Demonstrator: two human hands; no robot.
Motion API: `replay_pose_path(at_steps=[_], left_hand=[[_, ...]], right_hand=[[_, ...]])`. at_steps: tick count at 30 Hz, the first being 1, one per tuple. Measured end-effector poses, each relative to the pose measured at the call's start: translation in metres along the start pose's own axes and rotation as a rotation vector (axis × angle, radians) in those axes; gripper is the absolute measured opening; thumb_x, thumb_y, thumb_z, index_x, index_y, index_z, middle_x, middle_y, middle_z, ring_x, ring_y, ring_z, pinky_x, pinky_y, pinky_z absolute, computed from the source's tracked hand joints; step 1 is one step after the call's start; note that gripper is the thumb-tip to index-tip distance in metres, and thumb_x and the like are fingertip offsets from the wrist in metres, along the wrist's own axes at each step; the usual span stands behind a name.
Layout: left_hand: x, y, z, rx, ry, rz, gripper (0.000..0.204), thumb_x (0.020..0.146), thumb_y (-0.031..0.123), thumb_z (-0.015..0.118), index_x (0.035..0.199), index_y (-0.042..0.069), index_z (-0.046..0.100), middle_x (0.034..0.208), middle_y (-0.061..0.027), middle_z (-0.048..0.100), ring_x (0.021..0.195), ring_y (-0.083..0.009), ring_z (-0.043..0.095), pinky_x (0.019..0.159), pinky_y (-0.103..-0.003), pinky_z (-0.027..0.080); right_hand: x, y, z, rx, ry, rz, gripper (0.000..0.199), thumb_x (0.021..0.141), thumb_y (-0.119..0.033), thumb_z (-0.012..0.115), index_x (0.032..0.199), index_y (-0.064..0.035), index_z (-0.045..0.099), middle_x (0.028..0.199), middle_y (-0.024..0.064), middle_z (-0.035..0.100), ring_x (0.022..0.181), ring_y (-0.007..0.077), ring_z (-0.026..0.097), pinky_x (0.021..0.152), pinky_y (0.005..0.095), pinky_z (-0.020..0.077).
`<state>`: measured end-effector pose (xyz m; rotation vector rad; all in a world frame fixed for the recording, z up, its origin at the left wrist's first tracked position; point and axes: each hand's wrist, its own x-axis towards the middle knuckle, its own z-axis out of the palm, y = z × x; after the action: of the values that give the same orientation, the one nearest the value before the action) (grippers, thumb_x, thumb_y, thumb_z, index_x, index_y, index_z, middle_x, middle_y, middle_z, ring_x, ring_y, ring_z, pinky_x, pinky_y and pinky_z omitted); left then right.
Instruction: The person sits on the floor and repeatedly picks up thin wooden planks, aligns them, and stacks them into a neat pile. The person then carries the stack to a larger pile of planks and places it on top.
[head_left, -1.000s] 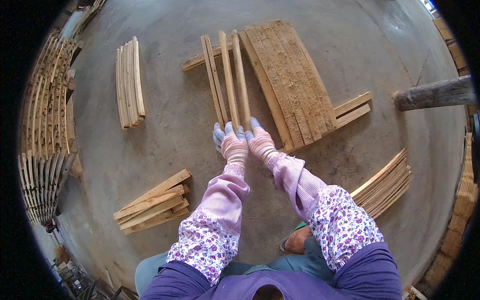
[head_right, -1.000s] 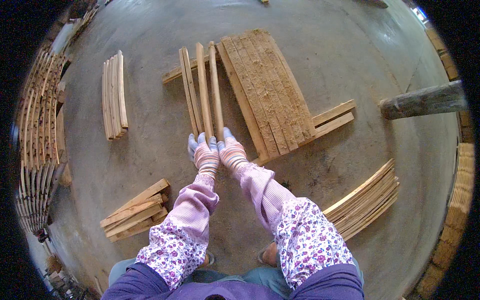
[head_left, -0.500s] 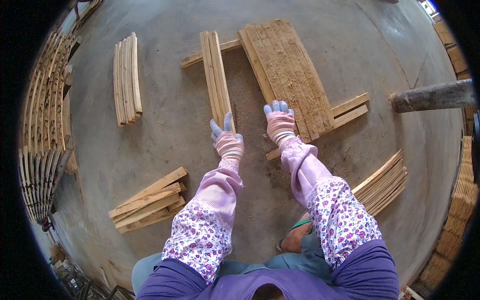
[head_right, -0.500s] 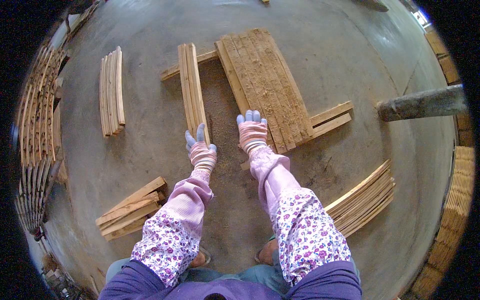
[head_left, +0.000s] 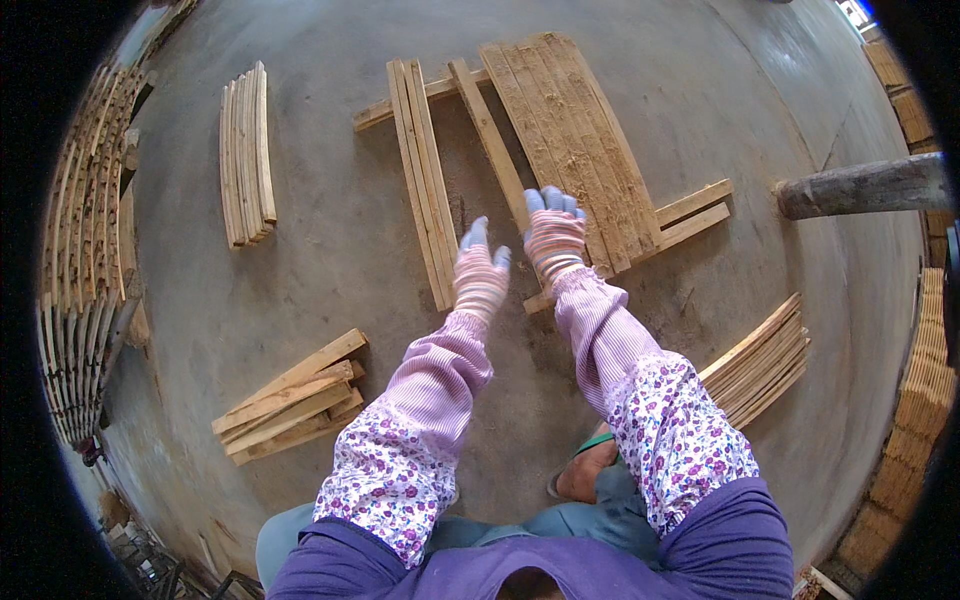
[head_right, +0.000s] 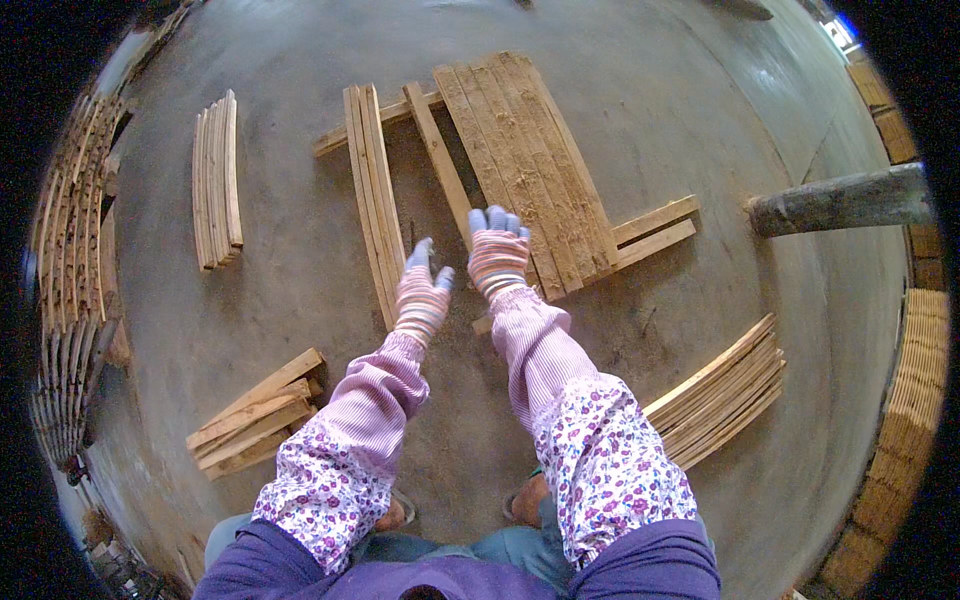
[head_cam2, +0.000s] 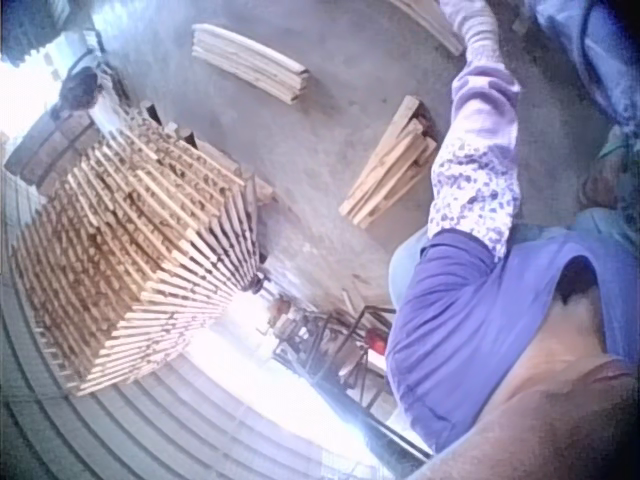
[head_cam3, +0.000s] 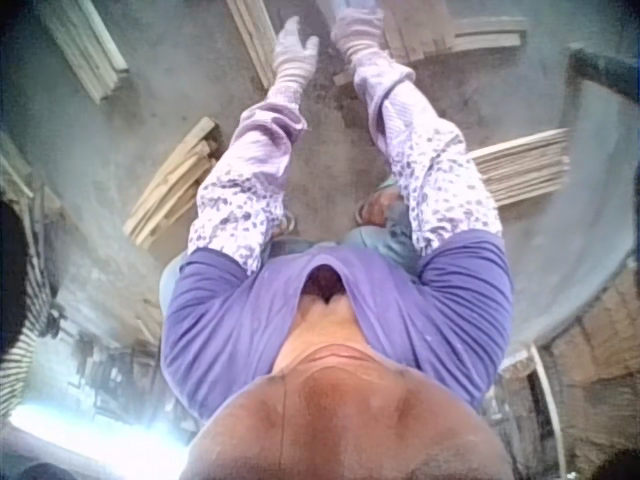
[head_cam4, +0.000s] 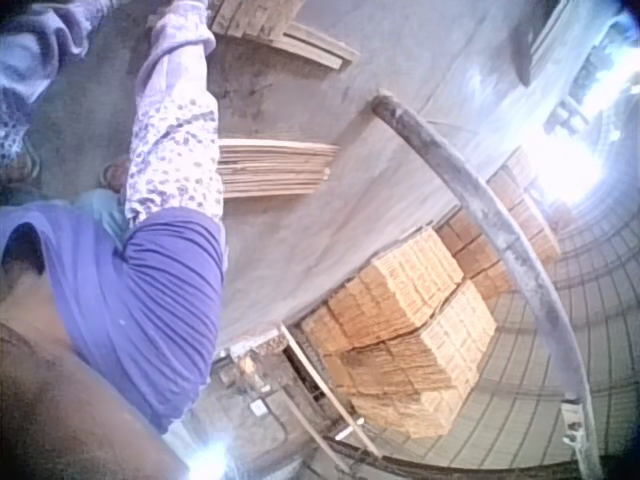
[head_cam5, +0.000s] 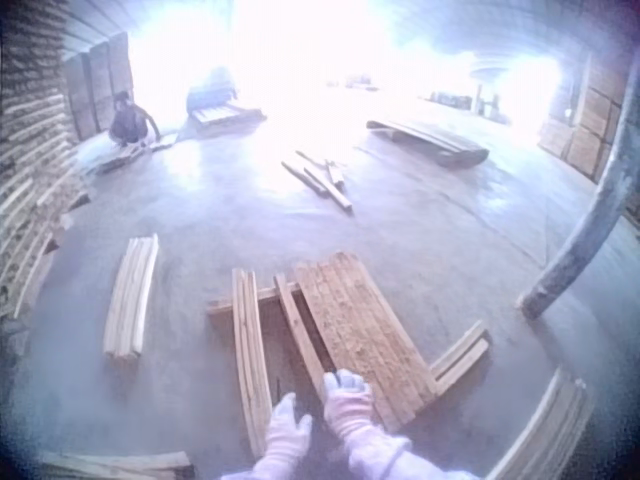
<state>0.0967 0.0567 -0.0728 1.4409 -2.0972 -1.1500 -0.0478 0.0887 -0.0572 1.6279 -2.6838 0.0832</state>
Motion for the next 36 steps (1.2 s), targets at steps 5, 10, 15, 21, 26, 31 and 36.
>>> replay_pose_path(at_steps=[5, 10, 15, 21, 26, 31, 36], left_hand=[[-0.004, -0.002, 0.026, -0.173, -0.298, -0.305, 0.08, 0.091, 0.026, 0.073, 0.156, 0.009, 0.03, 0.138, -0.0222, 0.059, 0.122, -0.0347, 0.062, 0.102, -0.042, 0.048], [0.01, 0.019, 0.025, -0.258, -0.314, -0.477, 0.091, 0.086, 0.028, 0.08, 0.157, 0.008, 0.026, 0.146, -0.0274, 0.051, 0.135, -0.0384, 0.051, 0.11, -0.042, 0.042], [0.029, 0.034, 0.065, -0.211, -0.286, -0.485, 0.076, 0.083, 0.026, 0.078, 0.146, 0.001, 0.043, 0.134, -0.0236, 0.062, 0.123, -0.0357, 0.06, 0.103, -0.041, 0.046], [0.019, 0.016, 0.05, -0.921, -0.135, -0.57, 0.061, 0.092, 0.006, 0.054, 0.15, 0.003, 0.033, 0.1, -0.0151, 0.066, 0.074, -0.0219, 0.069, 0.057, -0.035, 0.057], [0.007, 0.011, 0.007, -0.832, -0.07, -0.477, 0.055, 0.095, 0.011, 0.053, 0.146, 0.0, 0.037, 0.097, -0.0119, 0.066, 0.07, -0.0202, 0.066, 0.059, -0.034, 0.056], [0.013, 0.001, -0.001, -0.994, -0.065, -0.422, 0.043, 0.104, 0.04, 0.054, 0.129, 0.004, 0.054, 0.091, -0.0098, 0.067, 0.066, -0.0189, 0.065, 0.059, -0.032, 0.054], [0.011, -0.026, -0.014, -1.124, -0.147, -0.611, 0.062, 0.103, 0.062, 0.039, 0.111, 0.006, 0.063, 0.087, -0.0099, 0.07, 0.062, -0.0218, 0.066, 0.058, -0.035, 0.055]], right_hand=[[0.014, 0.021, -0.009, 0.0, -0.189, 0.114, 0.063, 0.084, -0.028, 0.073, 0.14, -0.0093, 0.051, 0.136, 0.0183, 0.056, 0.124, 0.0369, 0.056, 0.104, 0.0456, 0.0467], [0.025, 0.02, -0.015, 0.313, -0.249, 0.29, 0.052, 0.085, -0.012, 0.06, 0.136, -0.0028, 0.054, 0.125, 0.0222, 0.065, 0.114, 0.0391, 0.065, 0.097, 0.0455, 0.0525], [0.032, 0.098, 0.006, 1.189, -0.303, 0.532, 0.053, 0.083, -0.003, 0.064, 0.136, -0.0139, 0.064, 0.122, 0.0057, 0.071, 0.108, 0.0209, 0.066, 0.088, 0.0327, 0.0534], [0.019, 0.099, -0.007, 1.382, -0.484, 0.714, 0.055, 0.082, 0.001, 0.062, 0.135, -0.0151, 0.064, 0.111, -0.0009, 0.071, 0.085, 0.0125, 0.06, 0.069, 0.0286, 0.0483], [0.021, 0.071, -0.009, 1.392, -0.421, 0.668, 0.053, 0.084, 0.003, 0.061, 0.134, -0.0127, 0.064, 0.087, -0.0032, 0.066, 0.068, 0.0086, 0.055, 0.06, 0.0256, 0.0471], [0.024, 0.073, 0.002, 1.354, -0.312, 0.673, 0.05, 0.084, 0.005, 0.059, 0.131, -0.0105, 0.066, 0.096, -0.0016, 0.071, 0.07, 0.0085, 0.058, 0.06, 0.0237, 0.0481], [0.016, 0.029, -0.009, 1.51, -0.355, 0.649, 0.05, 0.084, 0.006, 0.054, 0.13, -0.009, 0.068, 0.095, -0.0001, 0.072, 0.067, 0.0085, 0.058, 0.06, 0.0233, 0.0481]])
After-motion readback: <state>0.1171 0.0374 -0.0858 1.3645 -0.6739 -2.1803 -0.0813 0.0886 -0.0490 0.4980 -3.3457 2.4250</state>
